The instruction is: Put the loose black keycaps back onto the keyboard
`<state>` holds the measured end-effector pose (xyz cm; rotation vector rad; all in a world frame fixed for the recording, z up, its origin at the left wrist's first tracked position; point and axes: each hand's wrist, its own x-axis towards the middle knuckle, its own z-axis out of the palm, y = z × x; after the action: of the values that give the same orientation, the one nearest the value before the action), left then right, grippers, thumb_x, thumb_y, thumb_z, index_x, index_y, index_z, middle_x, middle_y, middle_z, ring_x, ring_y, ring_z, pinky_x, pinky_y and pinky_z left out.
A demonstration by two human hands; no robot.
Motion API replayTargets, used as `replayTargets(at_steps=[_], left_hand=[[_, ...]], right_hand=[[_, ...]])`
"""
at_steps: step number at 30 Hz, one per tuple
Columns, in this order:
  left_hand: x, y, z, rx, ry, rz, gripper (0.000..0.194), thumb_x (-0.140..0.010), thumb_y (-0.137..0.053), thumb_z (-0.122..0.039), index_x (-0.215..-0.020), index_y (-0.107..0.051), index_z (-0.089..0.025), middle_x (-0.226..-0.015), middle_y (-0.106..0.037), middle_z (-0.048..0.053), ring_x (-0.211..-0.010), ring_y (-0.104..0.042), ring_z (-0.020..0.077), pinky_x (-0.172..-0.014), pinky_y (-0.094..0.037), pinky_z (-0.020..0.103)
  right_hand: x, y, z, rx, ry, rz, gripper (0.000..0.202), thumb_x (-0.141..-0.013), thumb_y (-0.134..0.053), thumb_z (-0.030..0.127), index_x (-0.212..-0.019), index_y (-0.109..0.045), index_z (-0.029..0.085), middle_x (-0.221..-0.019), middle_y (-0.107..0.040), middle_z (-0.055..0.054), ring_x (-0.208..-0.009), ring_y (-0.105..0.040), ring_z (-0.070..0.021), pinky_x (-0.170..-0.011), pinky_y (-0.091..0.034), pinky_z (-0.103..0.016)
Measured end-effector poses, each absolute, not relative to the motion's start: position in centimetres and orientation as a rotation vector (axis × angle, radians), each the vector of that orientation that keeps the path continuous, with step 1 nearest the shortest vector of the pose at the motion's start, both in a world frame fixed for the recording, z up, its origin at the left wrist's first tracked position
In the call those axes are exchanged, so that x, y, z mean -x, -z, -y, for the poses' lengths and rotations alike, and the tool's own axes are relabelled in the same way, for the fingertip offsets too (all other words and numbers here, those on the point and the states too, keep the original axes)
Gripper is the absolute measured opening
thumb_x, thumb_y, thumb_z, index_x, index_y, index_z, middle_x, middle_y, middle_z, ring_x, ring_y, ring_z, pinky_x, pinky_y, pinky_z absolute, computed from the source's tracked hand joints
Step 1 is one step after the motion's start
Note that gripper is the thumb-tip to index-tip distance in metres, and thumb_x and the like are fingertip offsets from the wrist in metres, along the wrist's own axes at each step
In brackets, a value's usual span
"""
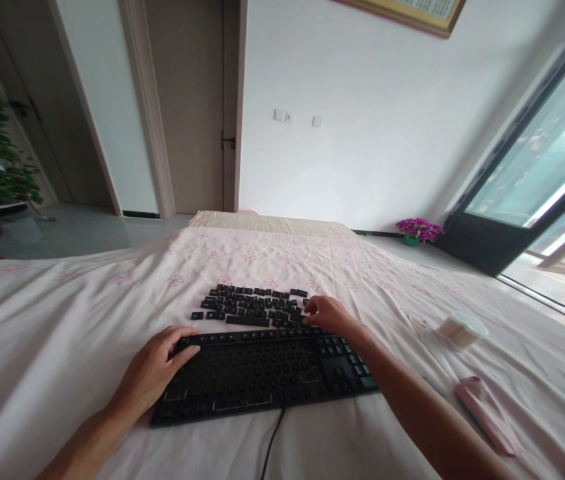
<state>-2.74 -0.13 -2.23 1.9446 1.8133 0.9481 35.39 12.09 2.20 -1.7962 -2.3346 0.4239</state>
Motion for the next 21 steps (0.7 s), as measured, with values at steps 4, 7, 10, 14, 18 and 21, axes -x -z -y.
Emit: replayTargets(at_steps=[4, 7, 10, 14, 18, 21], left_hand=[[2.89, 2.6, -0.13, -2.01, -0.976, -1.767, 0.034, -0.084, -0.052, -0.047, -0.105, -0.067, -0.025, -0.108, -0.068, 0.004, -0.092, -0.063, 0.021, -0.082, -0.05, 0.033], [3.0, 2.76, -0.25, -2.035, -0.997, -1.757, 0.032, -0.083, -0.053, -0.046, -0.103, -0.068, -0.025, -0.107, -0.069, 0.005, -0.096, -0.063, 0.0219, -0.087, -0.049, 0.035], [2.99, 2.75, -0.33, -2.056, -1.011, -1.765, 0.03, -0.082, -0.055, -0.045, -0.1, -0.069, -0.025, -0.105, -0.069, 0.004, -0.098, -0.062, 0.0222, -0.09, -0.048, 0.036], [2.95, 2.86, -0.5, -2.068, -1.005, -1.766, 0.029, -0.082, -0.056, -0.044, -0.1, -0.069, -0.026, -0.104, -0.07, 0.004, -0.1, -0.062, 0.0224, -0.091, -0.048, 0.036], [2.99, 3.04, -0.62, -2.062, -1.012, -1.764, 0.03, -0.082, -0.056, -0.045, -0.1, -0.069, -0.026, -0.105, -0.069, 0.004, -0.1, -0.062, 0.023, -0.091, -0.047, 0.037], [2.99, 3.01, -0.6, -2.048, -1.013, -1.768, 0.03, -0.082, -0.056, -0.046, -0.1, -0.069, -0.026, -0.105, -0.069, 0.005, -0.099, -0.062, 0.0236, -0.092, -0.047, 0.038]], right_hand=[[-35.25, -1.84, -12.18, 1.791, -0.444, 2.362, 0.028, -0.064, -0.071, 0.035, -0.089, -0.071, 0.024, -0.085, -0.07, 0.001, -0.082, -0.062, -0.0182, -0.066, -0.039, -0.024], [-35.18, -1.75, -12.29, 1.783, -0.429, 2.356, 0.027, -0.063, -0.071, 0.035, -0.087, -0.072, 0.023, -0.083, -0.07, 0.001, -0.081, -0.062, -0.0181, -0.065, -0.038, -0.024], [-35.22, -1.69, -12.55, 1.781, -0.445, 2.346, 0.026, -0.062, -0.072, 0.034, -0.085, -0.072, 0.022, -0.079, -0.07, 0.001, -0.079, -0.061, -0.0179, -0.064, -0.037, -0.024], [-35.34, -1.59, -12.66, 1.78, -0.474, 2.346, 0.024, -0.062, -0.072, 0.034, -0.083, -0.073, 0.022, -0.075, -0.069, 0.002, -0.076, -0.061, -0.0169, -0.062, -0.037, -0.023], [-35.24, -1.71, -12.18, 1.751, -0.476, 2.346, 0.024, -0.062, -0.073, 0.035, -0.083, -0.073, 0.022, -0.078, -0.07, 0.002, -0.078, -0.062, -0.0167, -0.062, -0.037, -0.023], [-34.98, -1.96, -12.0, 1.779, -0.434, 2.357, 0.025, -0.062, -0.073, 0.035, -0.083, -0.072, 0.022, -0.077, -0.07, 0.001, -0.078, -0.061, -0.0174, -0.061, -0.037, -0.023]])
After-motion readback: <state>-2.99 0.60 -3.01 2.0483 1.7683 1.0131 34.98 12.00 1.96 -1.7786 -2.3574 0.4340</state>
